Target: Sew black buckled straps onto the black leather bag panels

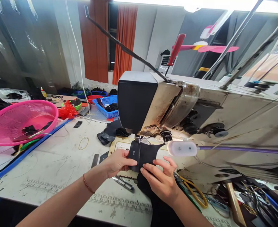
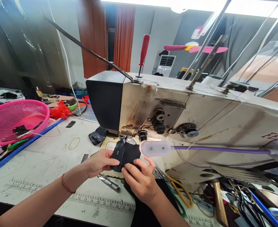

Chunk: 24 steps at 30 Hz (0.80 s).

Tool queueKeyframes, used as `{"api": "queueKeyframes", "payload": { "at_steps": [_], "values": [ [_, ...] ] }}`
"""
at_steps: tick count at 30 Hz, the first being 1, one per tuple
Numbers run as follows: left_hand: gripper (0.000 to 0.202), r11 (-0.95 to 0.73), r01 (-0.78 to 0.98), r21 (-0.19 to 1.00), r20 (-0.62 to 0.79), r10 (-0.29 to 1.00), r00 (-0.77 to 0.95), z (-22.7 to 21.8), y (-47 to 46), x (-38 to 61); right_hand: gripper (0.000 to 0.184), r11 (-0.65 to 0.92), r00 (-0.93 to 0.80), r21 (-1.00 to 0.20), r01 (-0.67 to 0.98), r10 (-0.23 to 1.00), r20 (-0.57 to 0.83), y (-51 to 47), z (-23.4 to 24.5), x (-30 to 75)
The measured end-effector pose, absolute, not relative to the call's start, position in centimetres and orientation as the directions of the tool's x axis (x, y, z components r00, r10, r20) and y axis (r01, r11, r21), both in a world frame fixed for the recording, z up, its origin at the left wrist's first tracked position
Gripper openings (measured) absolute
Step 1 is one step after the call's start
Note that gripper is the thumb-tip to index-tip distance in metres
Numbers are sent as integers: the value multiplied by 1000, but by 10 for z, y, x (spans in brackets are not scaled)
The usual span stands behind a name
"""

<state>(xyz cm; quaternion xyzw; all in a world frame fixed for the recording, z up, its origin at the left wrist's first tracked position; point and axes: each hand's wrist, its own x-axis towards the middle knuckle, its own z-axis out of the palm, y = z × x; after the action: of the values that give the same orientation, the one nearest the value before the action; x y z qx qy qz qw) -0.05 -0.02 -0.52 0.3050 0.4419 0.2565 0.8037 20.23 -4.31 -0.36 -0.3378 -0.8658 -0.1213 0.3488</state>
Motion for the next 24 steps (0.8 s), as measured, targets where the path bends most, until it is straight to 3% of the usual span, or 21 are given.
{"api": "queueKeyframes", "payload": {
  "at_steps": [8,12,15,19,24],
  "values": [
    [25,663,-133,737,-530,688,496,-5,-1,0,21,764,-517,-83,640,508,689,-41,-6,204],
    [19,626,-147,765,-515,733,444,-2,-6,5,20,742,-527,-47,669,518,674,-42,-7,203],
    [23,660,-186,728,-540,719,438,-4,-6,10,22,727,-519,-19,686,508,687,-42,-10,197],
    [32,691,-236,683,-593,714,372,-11,-4,20,18,725,-435,-81,684,495,752,-47,-21,186],
    [32,545,-237,804,-501,837,221,-22,-15,33,17,708,-373,-122,696,501,781,-55,-36,180]
  ]
}}
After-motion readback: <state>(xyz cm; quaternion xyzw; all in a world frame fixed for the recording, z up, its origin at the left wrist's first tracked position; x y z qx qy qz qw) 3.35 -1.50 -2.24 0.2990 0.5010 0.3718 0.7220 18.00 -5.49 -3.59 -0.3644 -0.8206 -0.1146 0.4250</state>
